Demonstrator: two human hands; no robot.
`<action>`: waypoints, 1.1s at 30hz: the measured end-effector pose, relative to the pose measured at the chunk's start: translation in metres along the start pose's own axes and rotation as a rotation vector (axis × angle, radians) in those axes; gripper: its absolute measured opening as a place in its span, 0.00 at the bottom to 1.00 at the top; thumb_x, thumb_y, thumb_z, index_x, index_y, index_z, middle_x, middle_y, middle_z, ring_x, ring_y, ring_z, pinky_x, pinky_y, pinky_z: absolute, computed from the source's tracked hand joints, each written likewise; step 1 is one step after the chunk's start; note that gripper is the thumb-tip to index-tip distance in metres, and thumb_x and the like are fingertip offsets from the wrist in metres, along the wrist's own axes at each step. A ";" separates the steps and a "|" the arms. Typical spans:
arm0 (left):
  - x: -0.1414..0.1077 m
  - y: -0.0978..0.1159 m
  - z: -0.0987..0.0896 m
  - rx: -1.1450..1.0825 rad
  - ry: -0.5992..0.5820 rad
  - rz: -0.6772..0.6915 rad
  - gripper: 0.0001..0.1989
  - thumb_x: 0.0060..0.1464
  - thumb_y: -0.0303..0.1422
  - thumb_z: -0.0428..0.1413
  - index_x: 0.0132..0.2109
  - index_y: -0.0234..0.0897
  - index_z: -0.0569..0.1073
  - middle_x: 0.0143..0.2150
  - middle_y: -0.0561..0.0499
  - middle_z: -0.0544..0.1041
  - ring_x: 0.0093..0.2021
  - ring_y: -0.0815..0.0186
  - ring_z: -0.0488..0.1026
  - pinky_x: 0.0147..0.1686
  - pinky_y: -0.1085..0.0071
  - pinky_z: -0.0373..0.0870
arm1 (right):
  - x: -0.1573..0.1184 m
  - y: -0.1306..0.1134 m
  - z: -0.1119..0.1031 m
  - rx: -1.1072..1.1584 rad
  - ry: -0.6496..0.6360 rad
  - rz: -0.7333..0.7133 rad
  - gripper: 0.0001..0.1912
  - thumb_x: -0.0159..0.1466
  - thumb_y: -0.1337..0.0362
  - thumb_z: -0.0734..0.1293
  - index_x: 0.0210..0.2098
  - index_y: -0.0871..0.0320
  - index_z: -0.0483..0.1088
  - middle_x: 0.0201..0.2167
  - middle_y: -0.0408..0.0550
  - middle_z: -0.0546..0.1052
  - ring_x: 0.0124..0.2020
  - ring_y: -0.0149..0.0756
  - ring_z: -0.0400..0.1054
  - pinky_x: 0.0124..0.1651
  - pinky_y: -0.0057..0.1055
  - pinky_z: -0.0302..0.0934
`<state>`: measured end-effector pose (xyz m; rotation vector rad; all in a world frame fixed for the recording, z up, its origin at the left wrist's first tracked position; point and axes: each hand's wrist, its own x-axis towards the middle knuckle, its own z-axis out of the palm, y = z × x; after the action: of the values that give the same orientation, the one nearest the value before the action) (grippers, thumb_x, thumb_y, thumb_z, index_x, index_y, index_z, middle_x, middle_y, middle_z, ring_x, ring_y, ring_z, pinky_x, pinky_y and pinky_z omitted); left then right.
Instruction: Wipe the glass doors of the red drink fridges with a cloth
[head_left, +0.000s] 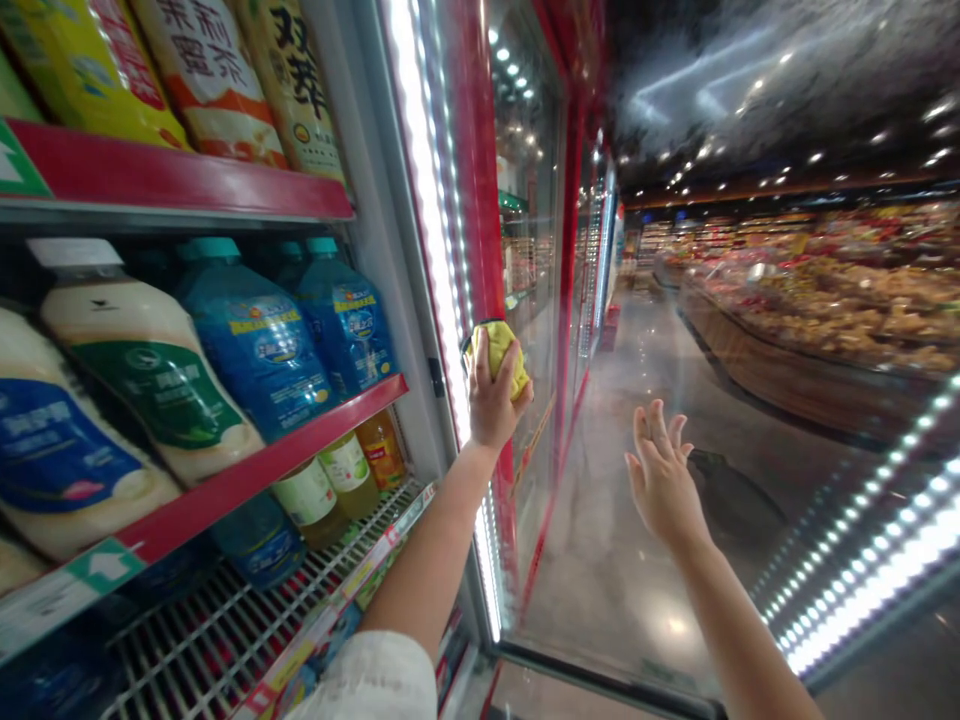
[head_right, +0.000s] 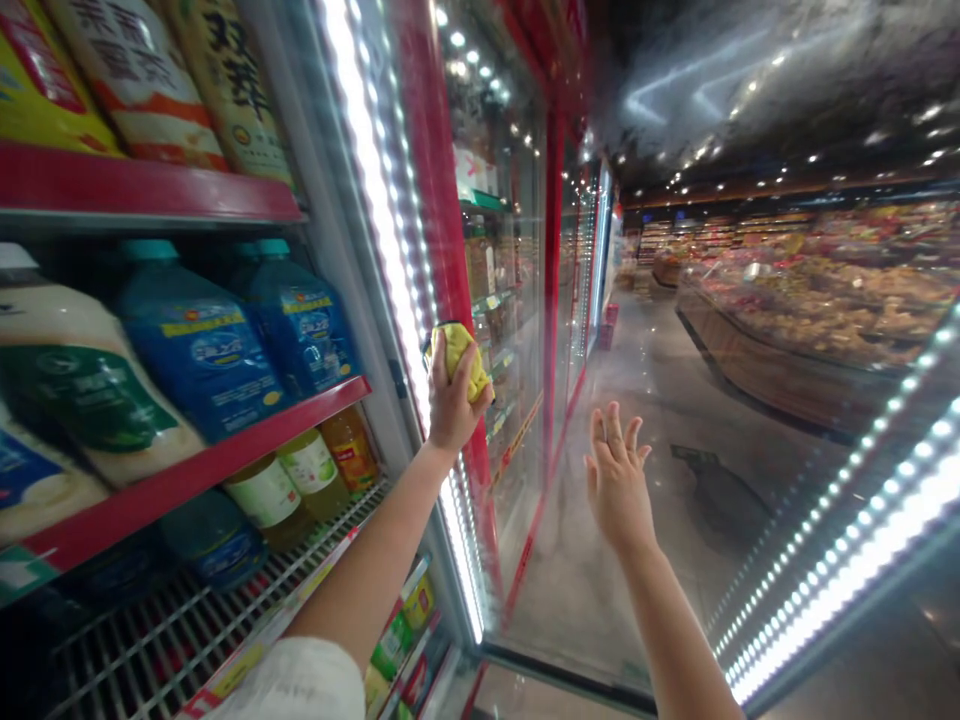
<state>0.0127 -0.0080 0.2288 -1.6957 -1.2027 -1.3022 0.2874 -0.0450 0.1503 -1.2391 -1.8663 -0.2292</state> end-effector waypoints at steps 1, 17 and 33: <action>0.015 0.005 0.002 -0.013 0.039 -0.029 0.36 0.60 0.33 0.60 0.72 0.46 0.59 0.80 0.43 0.40 0.77 0.47 0.48 0.70 0.47 0.58 | 0.000 0.001 0.000 0.013 0.002 0.006 0.41 0.74 0.66 0.56 0.74 0.39 0.24 0.77 0.49 0.39 0.75 0.66 0.29 0.60 0.80 0.53; -0.070 0.041 0.039 -0.088 -0.036 0.131 0.45 0.59 0.28 0.61 0.75 0.53 0.48 0.79 0.42 0.44 0.76 0.47 0.49 0.69 0.42 0.59 | 0.002 0.020 0.001 0.129 -0.016 -0.036 0.39 0.73 0.69 0.54 0.75 0.40 0.30 0.77 0.49 0.45 0.76 0.53 0.28 0.66 0.72 0.51; -0.005 0.113 0.057 -0.069 0.012 -0.077 0.41 0.59 0.35 0.61 0.74 0.37 0.54 0.78 0.34 0.46 0.77 0.42 0.41 0.72 0.39 0.48 | -0.015 0.105 -0.057 -0.068 0.246 0.177 0.38 0.71 0.66 0.59 0.77 0.54 0.42 0.78 0.56 0.38 0.76 0.63 0.36 0.68 0.66 0.55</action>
<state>0.1372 0.0032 0.2111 -1.7021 -1.2403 -1.4133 0.4071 -0.0358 0.1442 -1.3499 -1.5406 -0.3353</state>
